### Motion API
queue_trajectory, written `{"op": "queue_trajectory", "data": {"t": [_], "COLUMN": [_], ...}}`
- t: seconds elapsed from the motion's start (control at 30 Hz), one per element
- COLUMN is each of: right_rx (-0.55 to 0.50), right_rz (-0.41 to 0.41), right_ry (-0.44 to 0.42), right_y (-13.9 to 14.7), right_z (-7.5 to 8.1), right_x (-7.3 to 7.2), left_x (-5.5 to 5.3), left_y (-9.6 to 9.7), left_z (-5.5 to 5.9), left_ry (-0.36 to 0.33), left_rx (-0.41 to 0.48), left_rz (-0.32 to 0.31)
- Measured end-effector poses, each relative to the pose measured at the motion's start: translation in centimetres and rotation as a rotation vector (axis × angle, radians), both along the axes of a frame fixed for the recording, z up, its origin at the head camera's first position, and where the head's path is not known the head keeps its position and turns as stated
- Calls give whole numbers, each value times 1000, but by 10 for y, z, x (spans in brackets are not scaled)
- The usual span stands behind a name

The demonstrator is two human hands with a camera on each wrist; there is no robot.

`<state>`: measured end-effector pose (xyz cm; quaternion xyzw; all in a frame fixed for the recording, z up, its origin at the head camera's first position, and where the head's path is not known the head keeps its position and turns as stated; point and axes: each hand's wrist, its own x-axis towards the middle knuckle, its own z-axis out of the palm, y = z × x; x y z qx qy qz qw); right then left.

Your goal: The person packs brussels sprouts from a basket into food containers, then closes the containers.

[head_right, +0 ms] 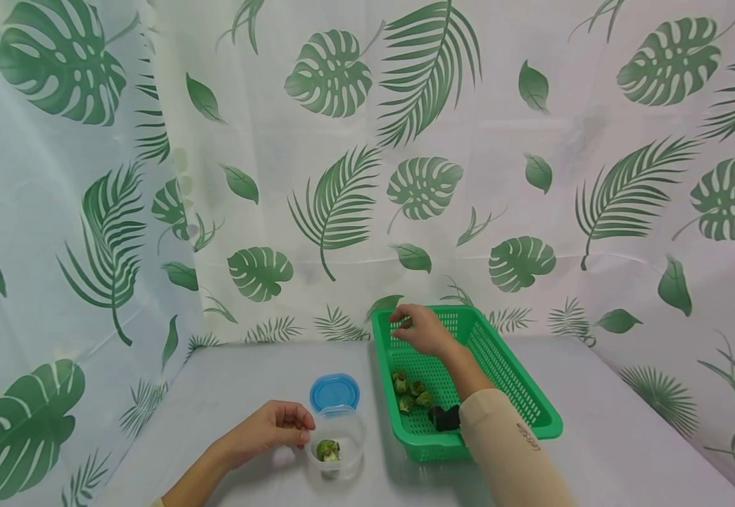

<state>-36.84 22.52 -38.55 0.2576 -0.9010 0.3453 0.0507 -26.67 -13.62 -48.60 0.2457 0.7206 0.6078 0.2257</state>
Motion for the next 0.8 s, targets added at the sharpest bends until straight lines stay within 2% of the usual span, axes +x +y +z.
{"op": "queue_trajectory", "data": {"t": [0.4, 0.8], "right_rx": [101, 164], "right_rz": [31, 70], "right_ry": [-76, -79], "right_y": [-1, 1], "right_z": [-17, -19], "right_x": [-6, -3], "left_x": [-1, -1], "left_y": [0, 1], "left_z": [-2, -1], "left_ry": [6, 12], "left_rx": [-6, -17], "left_rz": [4, 7]}}
